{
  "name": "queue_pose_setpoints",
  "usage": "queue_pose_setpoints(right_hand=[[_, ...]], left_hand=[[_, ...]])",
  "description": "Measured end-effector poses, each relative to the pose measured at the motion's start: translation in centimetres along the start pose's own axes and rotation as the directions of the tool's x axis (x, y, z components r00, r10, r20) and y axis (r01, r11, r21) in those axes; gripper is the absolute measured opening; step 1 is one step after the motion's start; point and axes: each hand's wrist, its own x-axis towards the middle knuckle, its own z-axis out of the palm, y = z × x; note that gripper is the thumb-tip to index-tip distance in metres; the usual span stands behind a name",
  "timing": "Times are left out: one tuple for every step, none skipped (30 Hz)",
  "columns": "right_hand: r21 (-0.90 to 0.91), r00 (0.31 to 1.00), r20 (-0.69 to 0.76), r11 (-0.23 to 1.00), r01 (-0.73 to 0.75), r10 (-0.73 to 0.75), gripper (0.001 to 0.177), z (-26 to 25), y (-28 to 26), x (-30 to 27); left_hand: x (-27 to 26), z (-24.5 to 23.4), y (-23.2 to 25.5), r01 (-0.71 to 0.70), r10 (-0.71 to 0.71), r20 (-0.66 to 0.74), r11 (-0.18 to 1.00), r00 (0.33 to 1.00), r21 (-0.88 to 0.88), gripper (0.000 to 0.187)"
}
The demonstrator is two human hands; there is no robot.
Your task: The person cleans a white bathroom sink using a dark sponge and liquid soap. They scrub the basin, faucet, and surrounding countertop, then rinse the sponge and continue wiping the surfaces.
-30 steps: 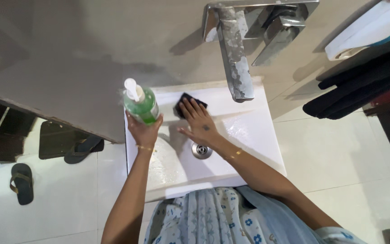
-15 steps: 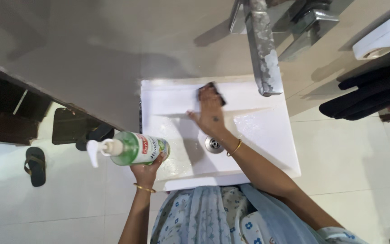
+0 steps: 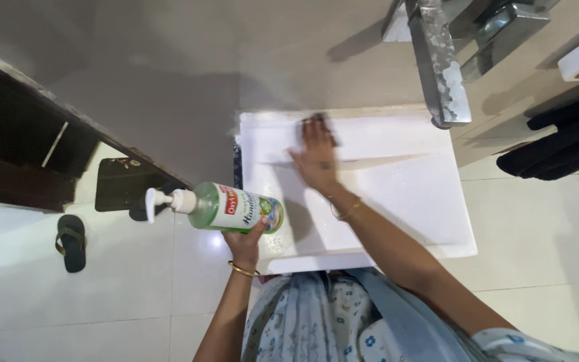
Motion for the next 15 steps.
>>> queue_pose_setpoints(right_hand=[[0.009, 0.989, 0.028, 0.99, 0.144, -0.144, 0.082, 0.1, -2.7, 0.0], [0.1, 0.966, 0.029, 0.962, 0.253, -0.257, 0.072, -0.4, -4.2, 0.1], [0.189, 0.93, 0.019, 0.915, 0.358, -0.368, 0.064, -1.0, -4.8, 0.2], [0.267, 0.908, 0.0, 0.875, 0.405, -0.42, 0.06, -1.8, -4.5, -0.2], [0.342, 0.882, -0.025, 0.826, 0.449, -0.47, 0.056, -2.6, -3.1, -1.0], [0.417, 0.853, -0.05, 0.765, 0.49, -0.519, 0.052, -3.0, -1.3, -1.6], [0.397, 0.902, -0.049, 0.821, 0.411, -0.429, 0.047, -3.2, 1.0, -2.0], [0.375, 0.941, -0.05, 0.866, 0.33, -0.336, 0.043, -3.3, 3.6, -2.2], [0.08, 0.919, -0.24, 0.938, 0.338, -0.311, 0.045, -3.1, 6.0, -2.1], [0.281, 0.985, -0.161, 0.96, -0.012, 0.059, 0.04, -2.8, 8.1, -2.6], [0.246, 0.923, -0.346, 0.966, -0.083, 0.167, 0.052, -2.1, 9.4, -2.3], [0.224, 0.815, -0.52, 0.962, -0.159, 0.255, 0.068, -1.4, 10.1, -1.7], [0.215, 0.781, -0.547, 0.952, -0.216, 0.301, 0.067, -0.5, 9.7, -0.7], [0.21, 0.742, -0.574, 0.938, -0.275, 0.346, 0.067, 0.6, 8.2, 0.2], [0.208, 0.699, -0.601, 0.92, -0.332, 0.388, 0.067, 1.3, 6.4, 1.2]], left_hand=[[-0.3, 0.0, 0.2, -0.006, 0.005, 0.018, 1.0, 1.0, 0.028, 0.07], [-0.1, 0.3, 0.4, -0.02, 0.018, 0.043, 0.999, 0.999, 0.05, 0.068], [0.1, 0.6, 0.6, -0.035, 0.03, 0.068, 0.997, 0.997, 0.073, 0.066], [0.2, 0.7, 0.8, -0.014, 0.009, 0.078, 0.998, 0.997, 0.069, 0.065], [0.3, 0.9, 1.1, 0.007, -0.013, 0.089, 0.998, 0.996, 0.065, 0.064], [0.2, 0.8, 1.4, 0.033, -0.039, 0.095, 0.997, 0.995, 0.066, 0.063], [0.3, 0.8, 1.6, 0.023, -0.03, 0.107, 0.998, 0.994, 0.064, 0.064], [0.3, 1.0, 1.8, 0.012, -0.019, 0.116, 0.998, 0.993, 0.059, 0.066], [0.4, 1.0, 2.0, 0.001, -0.008, 0.124, 0.999, 0.992, 0.054, 0.067], [0.4, 1.0, 2.2, 0.011, -0.017, 0.134, 0.999, 0.991, 0.042, 0.065], [0.5, 0.9, 2.4, 0.021, -0.025, 0.145, 0.999, 0.989, 0.029, 0.064], [0.6, 1.0, 2.4, 0.033, -0.035, 0.156, 0.999, 0.987, 0.018, 0.062], [0.6, 1.1, 2.4, 0.03, -0.033, 0.154, 0.999, 0.988, 0.02, 0.061], [0.7, 1.0, 2.4, 0.026, -0.03, 0.155, 0.999, 0.987, 0.024, 0.06], [0.8, 1.0, 2.4, 0.022, -0.026, 0.156, 0.999, 0.987, 0.028, 0.06]])
